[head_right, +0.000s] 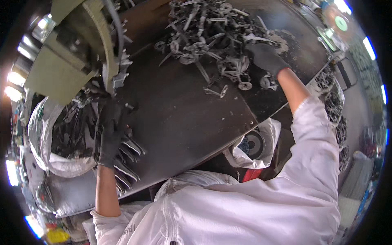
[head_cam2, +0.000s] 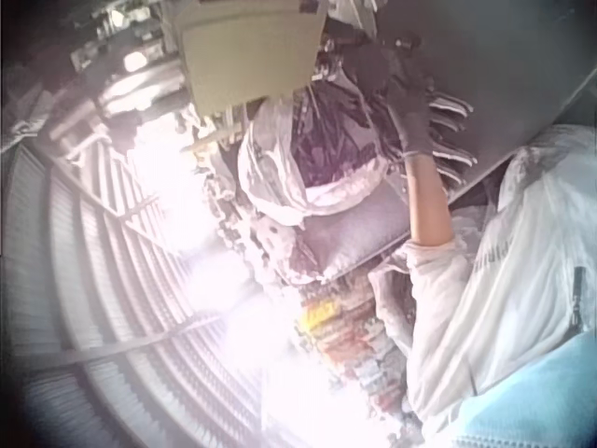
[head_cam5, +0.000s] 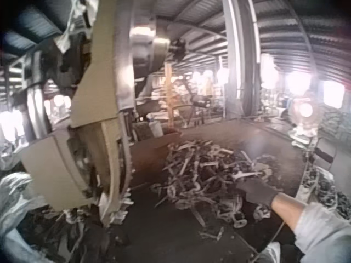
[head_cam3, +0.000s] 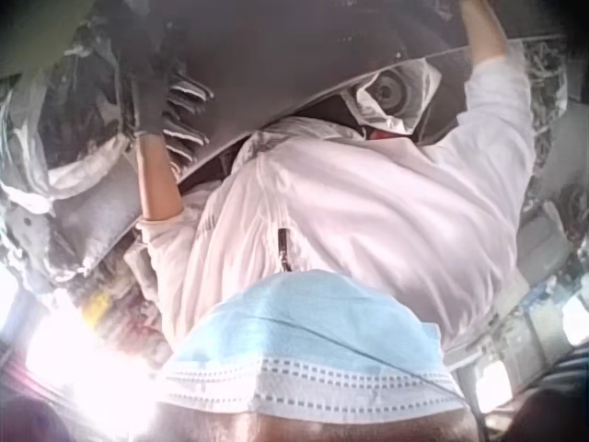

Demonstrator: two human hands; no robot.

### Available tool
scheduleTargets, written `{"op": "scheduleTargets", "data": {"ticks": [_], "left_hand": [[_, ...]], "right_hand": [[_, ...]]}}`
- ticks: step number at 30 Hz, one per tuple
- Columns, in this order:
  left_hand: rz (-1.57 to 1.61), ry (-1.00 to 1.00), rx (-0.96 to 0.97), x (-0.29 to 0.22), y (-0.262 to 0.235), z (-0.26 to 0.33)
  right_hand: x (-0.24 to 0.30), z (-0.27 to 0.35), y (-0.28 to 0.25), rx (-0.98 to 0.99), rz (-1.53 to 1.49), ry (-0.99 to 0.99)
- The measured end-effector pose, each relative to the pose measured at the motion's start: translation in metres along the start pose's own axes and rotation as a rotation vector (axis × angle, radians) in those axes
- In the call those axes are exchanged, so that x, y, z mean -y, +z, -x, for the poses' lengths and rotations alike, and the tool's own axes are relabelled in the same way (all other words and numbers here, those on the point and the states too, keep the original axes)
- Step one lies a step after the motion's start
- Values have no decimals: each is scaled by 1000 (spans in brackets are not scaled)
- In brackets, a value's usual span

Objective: The person places metal components into a riveting machine by hand for assembly.

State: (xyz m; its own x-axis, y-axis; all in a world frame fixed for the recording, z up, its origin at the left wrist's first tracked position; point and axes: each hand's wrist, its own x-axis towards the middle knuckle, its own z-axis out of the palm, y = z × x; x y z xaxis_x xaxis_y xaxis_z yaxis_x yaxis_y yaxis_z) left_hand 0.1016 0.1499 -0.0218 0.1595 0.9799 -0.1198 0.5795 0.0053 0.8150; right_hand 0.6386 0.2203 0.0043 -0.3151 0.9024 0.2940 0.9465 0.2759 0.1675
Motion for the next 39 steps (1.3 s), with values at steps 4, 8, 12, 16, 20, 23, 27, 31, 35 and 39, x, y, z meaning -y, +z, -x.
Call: {"op": "scheduleTargets", "data": {"ticks": [4, 8, 12, 16, 20, 23, 27, 31, 35, 39], "left_hand": [[38, -79, -109, 9, -17, 0], [294, -67, -126, -9, -9, 9], [429, 33, -120, -6, -13, 11], [223, 50, -113, -14, -13, 1], [449, 55, -60, -7, -12, -5], [266, 277, -48, 0, -16, -15], [-70, 217, -106, -7, -13, -19], [-360, 269, -328, -5, -34, -21], [-658, -98, -471, 15, -97, -20], [-1036, -349, -167, 38, -116, -7]], "right_hand": [[60, -12, -45, -52, -1114, 625], [150, -29, -62, -195, -1206, 521], [252, -56, -63, 40, -1289, 81], [314, -78, -40, 234, -1873, 433], [332, -82, -45, 419, -1967, 383], [344, -87, -40, 356, -1822, 344], [350, -79, -15, 273, -1750, 261], [348, -76, 1, 360, -1965, 397], [348, -75, -2, 415, -1936, 471], [349, -77, 0, 399, -1907, 414]]}}
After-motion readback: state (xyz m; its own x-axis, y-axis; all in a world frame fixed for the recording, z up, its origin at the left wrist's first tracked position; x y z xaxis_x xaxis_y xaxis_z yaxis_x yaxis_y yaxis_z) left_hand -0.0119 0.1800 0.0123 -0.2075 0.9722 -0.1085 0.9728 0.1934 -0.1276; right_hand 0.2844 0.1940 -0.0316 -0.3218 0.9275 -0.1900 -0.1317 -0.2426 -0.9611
